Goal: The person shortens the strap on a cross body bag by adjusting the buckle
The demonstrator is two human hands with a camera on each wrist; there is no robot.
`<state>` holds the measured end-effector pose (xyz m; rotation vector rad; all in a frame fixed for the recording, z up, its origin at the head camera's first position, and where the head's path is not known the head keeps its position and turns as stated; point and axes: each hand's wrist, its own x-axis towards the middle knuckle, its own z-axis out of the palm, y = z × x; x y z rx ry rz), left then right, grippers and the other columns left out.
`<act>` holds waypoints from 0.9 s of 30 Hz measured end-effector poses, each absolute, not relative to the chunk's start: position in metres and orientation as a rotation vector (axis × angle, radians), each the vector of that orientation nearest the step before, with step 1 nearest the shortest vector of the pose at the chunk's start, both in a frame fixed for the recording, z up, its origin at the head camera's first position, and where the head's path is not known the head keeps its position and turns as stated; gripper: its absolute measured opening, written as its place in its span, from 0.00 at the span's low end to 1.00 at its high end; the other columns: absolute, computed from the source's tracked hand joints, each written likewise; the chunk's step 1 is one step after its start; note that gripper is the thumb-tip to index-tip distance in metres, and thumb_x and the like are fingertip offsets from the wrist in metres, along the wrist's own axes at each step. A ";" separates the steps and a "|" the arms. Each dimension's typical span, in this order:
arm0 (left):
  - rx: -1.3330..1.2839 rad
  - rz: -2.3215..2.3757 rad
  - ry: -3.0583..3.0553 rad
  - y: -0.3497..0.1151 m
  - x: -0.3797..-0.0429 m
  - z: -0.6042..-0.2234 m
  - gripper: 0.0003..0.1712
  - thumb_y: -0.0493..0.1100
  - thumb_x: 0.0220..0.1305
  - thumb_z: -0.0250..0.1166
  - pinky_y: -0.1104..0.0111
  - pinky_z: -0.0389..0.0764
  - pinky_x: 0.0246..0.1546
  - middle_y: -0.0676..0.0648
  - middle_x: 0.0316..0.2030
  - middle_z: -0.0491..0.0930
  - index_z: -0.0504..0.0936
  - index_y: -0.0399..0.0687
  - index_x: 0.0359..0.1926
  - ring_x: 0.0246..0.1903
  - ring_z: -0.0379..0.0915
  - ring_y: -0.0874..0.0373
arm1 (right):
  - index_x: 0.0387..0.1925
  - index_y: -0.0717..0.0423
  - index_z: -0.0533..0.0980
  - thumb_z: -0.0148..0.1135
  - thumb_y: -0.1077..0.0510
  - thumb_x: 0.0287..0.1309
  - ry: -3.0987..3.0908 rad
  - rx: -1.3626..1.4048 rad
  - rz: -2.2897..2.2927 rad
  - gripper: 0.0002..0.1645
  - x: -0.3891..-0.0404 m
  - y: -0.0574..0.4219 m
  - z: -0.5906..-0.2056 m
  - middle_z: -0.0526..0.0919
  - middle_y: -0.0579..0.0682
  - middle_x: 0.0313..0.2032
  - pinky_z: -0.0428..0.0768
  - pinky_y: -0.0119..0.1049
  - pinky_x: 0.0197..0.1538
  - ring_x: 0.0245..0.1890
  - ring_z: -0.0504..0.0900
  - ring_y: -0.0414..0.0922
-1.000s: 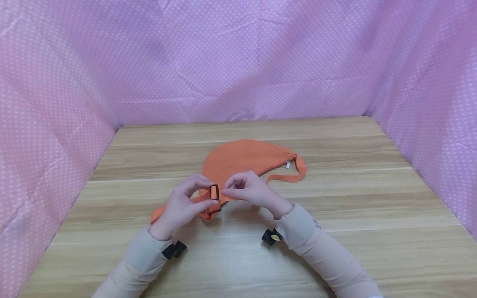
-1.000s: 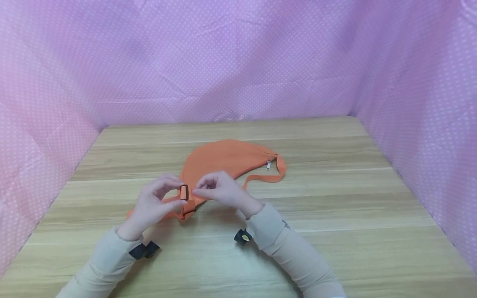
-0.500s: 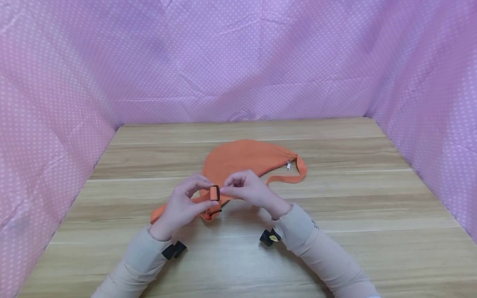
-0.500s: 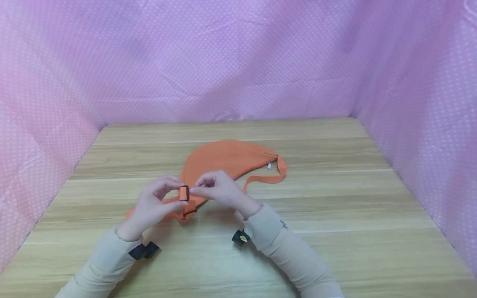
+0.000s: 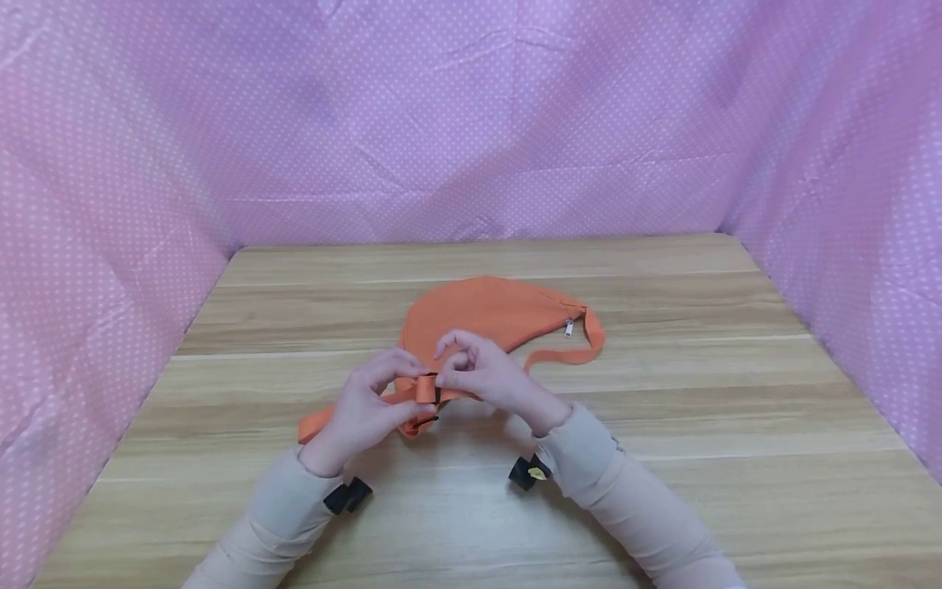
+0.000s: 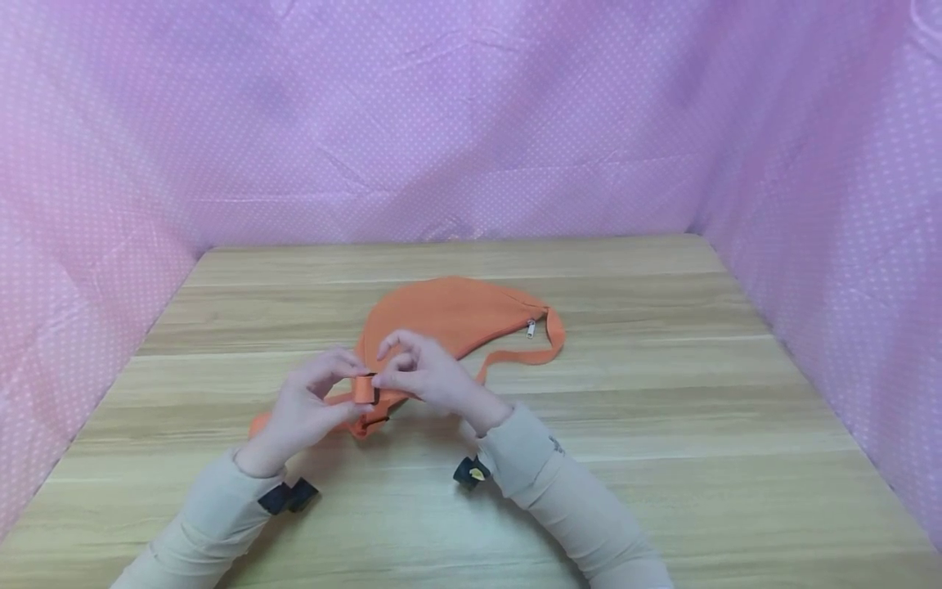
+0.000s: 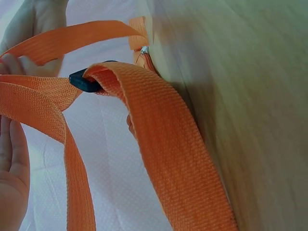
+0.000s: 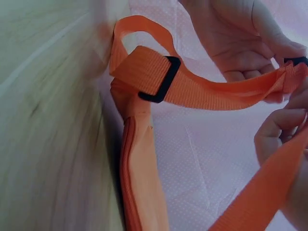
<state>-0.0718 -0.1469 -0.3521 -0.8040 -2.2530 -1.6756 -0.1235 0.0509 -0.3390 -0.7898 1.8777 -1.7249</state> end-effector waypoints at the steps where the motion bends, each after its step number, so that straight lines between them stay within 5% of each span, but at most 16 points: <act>1: -0.810 -1.669 -2.242 -0.147 -0.072 -0.352 0.20 0.26 0.40 0.75 0.73 0.77 0.46 0.49 0.38 0.78 0.81 0.39 0.37 0.42 0.72 0.64 | 0.46 0.68 0.66 0.55 0.69 0.62 1.890 -0.796 -1.709 0.13 -0.124 0.052 -0.340 0.75 0.40 0.20 0.57 0.27 0.20 0.13 0.58 0.36; 7: -0.753 -1.701 -2.234 -0.150 -0.070 -0.351 0.19 0.25 0.40 0.74 0.74 0.76 0.47 0.55 0.38 0.77 0.81 0.38 0.36 0.41 0.72 0.64 | 0.44 0.66 0.74 0.60 0.61 0.61 1.964 -0.868 -1.627 0.13 -0.134 0.070 -0.350 0.78 0.41 0.27 0.70 0.28 0.29 0.25 0.71 0.37; 27: -0.701 -1.740 -2.277 -0.149 -0.074 -0.349 0.20 0.25 0.43 0.73 0.75 0.74 0.51 0.57 0.39 0.77 0.80 0.36 0.40 0.43 0.72 0.64 | 0.38 0.71 0.75 0.61 0.68 0.57 1.924 -0.853 -1.682 0.09 -0.139 0.074 -0.340 0.82 0.41 0.29 0.77 0.27 0.35 0.30 0.77 0.36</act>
